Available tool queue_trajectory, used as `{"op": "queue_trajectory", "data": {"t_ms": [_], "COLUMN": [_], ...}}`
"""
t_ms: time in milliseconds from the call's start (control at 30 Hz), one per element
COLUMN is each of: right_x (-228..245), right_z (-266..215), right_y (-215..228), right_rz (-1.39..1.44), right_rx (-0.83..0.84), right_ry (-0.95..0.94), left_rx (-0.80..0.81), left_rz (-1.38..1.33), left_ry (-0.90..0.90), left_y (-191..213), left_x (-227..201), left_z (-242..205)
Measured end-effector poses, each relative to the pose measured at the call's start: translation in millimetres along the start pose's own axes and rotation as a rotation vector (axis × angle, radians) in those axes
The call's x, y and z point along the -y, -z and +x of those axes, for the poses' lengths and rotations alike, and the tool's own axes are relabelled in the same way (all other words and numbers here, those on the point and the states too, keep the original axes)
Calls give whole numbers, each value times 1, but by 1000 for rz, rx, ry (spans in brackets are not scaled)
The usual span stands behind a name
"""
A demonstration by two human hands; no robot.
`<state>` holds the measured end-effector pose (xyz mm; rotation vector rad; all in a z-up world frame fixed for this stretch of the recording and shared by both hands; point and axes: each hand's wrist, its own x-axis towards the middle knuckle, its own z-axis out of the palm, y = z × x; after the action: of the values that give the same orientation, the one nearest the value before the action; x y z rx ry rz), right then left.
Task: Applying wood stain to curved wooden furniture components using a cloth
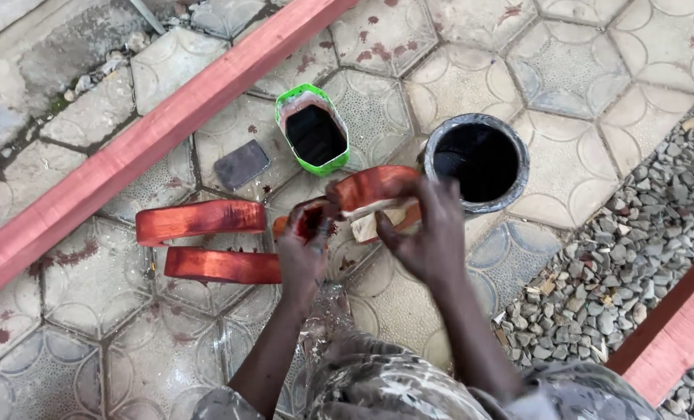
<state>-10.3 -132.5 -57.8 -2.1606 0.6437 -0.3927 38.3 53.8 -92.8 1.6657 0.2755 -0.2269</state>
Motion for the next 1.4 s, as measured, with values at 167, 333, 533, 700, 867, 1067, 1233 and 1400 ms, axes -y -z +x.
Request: {"op": "queue_trajectory", "data": {"t_ms": [167, 333, 533, 700, 867, 1067, 1233, 1400], "right_x": [1, 18, 22, 9, 13, 34, 56, 52], "right_z": [79, 53, 45, 39, 38, 34, 27, -3], "right_y": [2, -14, -25, -34, -30, -31, -20, -21], "right_rz": [-545, -400, -423, -395, -331, -389, -310, 134], "right_rx": [434, 346, 250, 236, 205, 227, 369, 444], "right_ry": [541, 426, 442, 393, 236, 135, 21, -112], "left_rx": [62, -112, -182, -148, 98, -64, -69, -85], "left_rz": [-603, -668, -212, -35, -310, -221, -285, -320], "left_ry": [-11, 70, -235, -420, -352, -27, -74, -275], "left_y": [-23, -34, -21, -10, -21, -24, -30, -46], "left_x": [15, -19, -13, -33, -55, -60, -56, -44], "left_z": [11, 18, 6, -10, -7, 30, 37, 48]}}
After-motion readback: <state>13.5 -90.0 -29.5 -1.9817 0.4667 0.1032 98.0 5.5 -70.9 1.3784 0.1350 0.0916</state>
